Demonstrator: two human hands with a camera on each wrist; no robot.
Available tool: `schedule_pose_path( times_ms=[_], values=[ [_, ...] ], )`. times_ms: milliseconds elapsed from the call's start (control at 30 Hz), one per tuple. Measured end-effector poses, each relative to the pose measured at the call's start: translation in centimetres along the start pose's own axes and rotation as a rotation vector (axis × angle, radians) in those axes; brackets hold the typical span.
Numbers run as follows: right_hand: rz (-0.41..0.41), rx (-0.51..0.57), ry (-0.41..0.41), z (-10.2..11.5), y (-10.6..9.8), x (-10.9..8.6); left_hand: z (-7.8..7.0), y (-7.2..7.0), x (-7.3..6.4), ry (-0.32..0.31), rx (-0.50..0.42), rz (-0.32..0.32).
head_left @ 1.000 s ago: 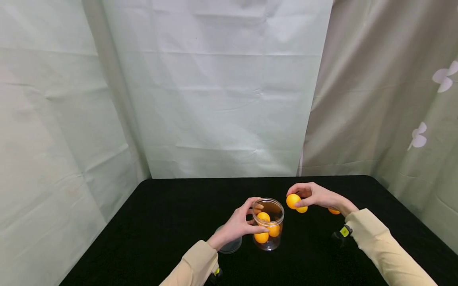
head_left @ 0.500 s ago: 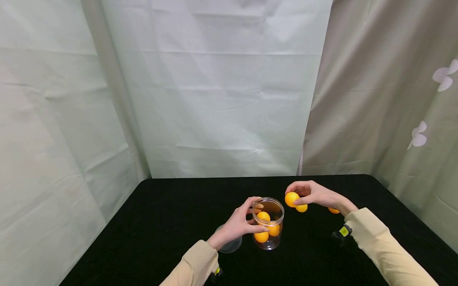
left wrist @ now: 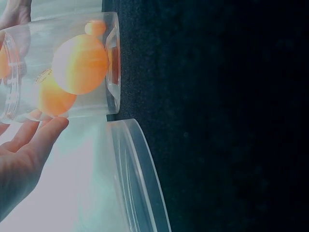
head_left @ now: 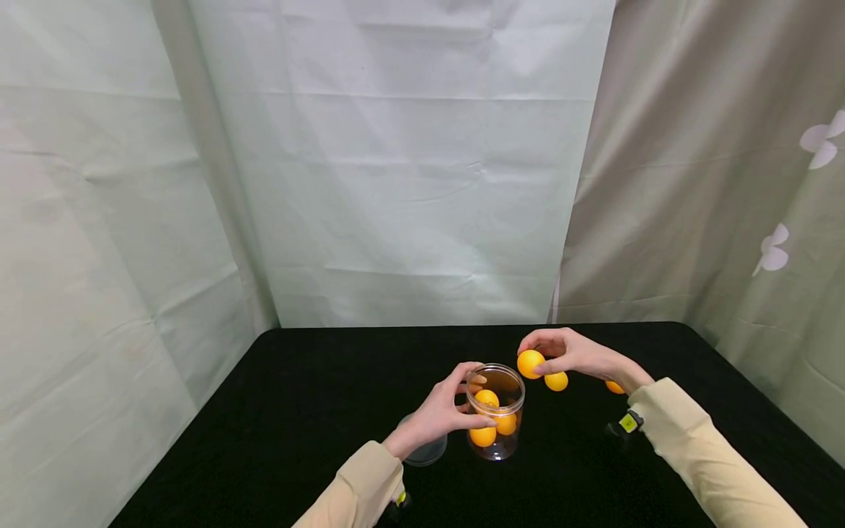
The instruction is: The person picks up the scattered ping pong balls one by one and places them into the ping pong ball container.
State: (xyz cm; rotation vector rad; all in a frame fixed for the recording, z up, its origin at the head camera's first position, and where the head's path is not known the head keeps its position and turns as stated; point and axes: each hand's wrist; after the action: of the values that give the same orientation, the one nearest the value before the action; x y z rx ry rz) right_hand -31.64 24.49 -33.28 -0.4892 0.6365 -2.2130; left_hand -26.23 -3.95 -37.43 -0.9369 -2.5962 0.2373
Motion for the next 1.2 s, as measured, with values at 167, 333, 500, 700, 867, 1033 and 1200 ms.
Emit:
schedule_pose_path(
  times_ms=[167,333,500,700,867,1033,1200],
  values=[
    [0.014,0.013,-0.021,0.3,0.0,0.3,0.1,0.0,0.0,-0.009,0.000,-0.004],
    [0.023,0.025,-0.038,0.6,-0.1,0.8,0.2,0.0,0.1,-0.015,-0.011,-0.008],
    [0.030,0.025,-0.049,0.8,0.0,1.0,0.2,0.0,0.1,-0.009,-0.026,-0.004],
    [0.033,0.029,-0.042,1.0,0.2,1.4,0.1,0.0,0.1,-0.019,-0.043,0.003],
    [0.028,0.058,-0.023,1.2,0.4,1.9,0.1,-0.1,0.2,-0.006,-0.027,0.001],
    [0.043,0.073,-0.056,1.4,0.8,2.4,0.2,-0.1,0.1,-0.006,-0.033,0.001],
    [0.062,0.079,-0.083,1.4,1.1,2.8,0.2,-0.1,0.0,-0.012,-0.045,-0.002]
  ],
)
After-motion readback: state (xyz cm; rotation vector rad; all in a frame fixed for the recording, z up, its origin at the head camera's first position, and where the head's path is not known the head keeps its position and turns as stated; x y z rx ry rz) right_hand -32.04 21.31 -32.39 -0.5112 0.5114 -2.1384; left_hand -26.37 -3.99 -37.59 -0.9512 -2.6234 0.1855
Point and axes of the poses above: each hand's wrist, its own x-axis towards the middle knuckle, its own y-axis out of the palm, z = x × y, and after that the axes turned 6 degrees about -x, right-handed
